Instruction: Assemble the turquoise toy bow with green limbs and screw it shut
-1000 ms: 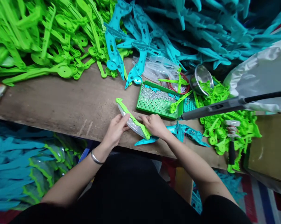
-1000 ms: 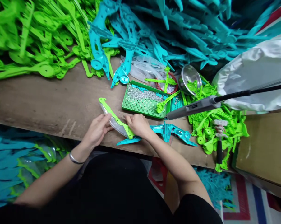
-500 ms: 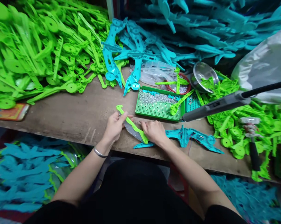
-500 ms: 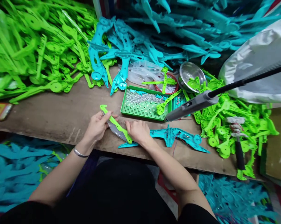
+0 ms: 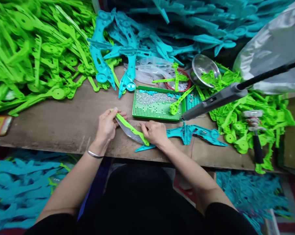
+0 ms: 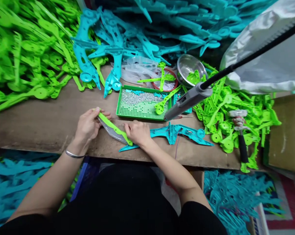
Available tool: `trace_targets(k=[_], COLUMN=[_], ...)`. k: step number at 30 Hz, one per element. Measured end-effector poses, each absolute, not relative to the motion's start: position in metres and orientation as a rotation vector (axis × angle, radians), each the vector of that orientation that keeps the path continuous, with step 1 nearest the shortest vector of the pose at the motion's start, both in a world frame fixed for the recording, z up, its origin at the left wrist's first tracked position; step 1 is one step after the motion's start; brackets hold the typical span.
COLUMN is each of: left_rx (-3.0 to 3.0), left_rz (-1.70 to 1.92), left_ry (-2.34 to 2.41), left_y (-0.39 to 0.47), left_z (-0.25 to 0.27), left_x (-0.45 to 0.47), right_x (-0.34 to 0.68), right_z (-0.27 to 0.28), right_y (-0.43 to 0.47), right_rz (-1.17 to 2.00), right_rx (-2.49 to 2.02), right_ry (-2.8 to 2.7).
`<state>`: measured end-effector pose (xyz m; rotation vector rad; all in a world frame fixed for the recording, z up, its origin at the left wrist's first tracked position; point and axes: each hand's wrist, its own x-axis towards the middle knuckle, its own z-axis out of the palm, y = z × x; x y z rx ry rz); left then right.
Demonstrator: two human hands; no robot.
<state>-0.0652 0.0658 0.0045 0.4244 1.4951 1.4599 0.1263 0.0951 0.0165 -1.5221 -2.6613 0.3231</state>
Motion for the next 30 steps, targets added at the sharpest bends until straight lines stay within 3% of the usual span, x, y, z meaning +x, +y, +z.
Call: trace_targets(k=[7,11,14,16,18,21,27,30], left_rx=[1.045,1.206,1.264,1.333,1.434,1.639,1.886,1.988], left_rz=[1.146,0.943,0.874,0.819,0.788,0.784,0.863,0.889], left_ry=[2.008,1.854,1.739,1.707,1.720,1.758,1.880,1.955], left_y=[0.031,-0.005,-0.025,-0.031,-0.032,-0.028,-0.023,-0.023], left_z=[0.003,0.014,0.021,0.021,0.019,0.013,0.000,-0.007], left_x=[-0.066,-0.047,-0.024,-0.011,-0.002,0.005,0.015,0.019], right_x=[0.134,0.168,0.199,0.214,0.221,0.221,0.197,0.173], right_z=[0.004,0.016,0.038,0.049,0.054,0.057,0.086,0.086], right_y=[0.101,0.102,0.106,0.112,0.120,0.129,0.129,0.134], right_rz=[0.109,-0.068,-0.329,-0.173,0.176,0.553,0.978,0.969], right_rx=[-1.318,-0.888,-0.996,-1.221,-1.352,-1.320,-1.070,-0.970], right_ry=[-2.417,-2.033,-1.508,-1.395,-1.423,-1.464,-1.487,-1.498])
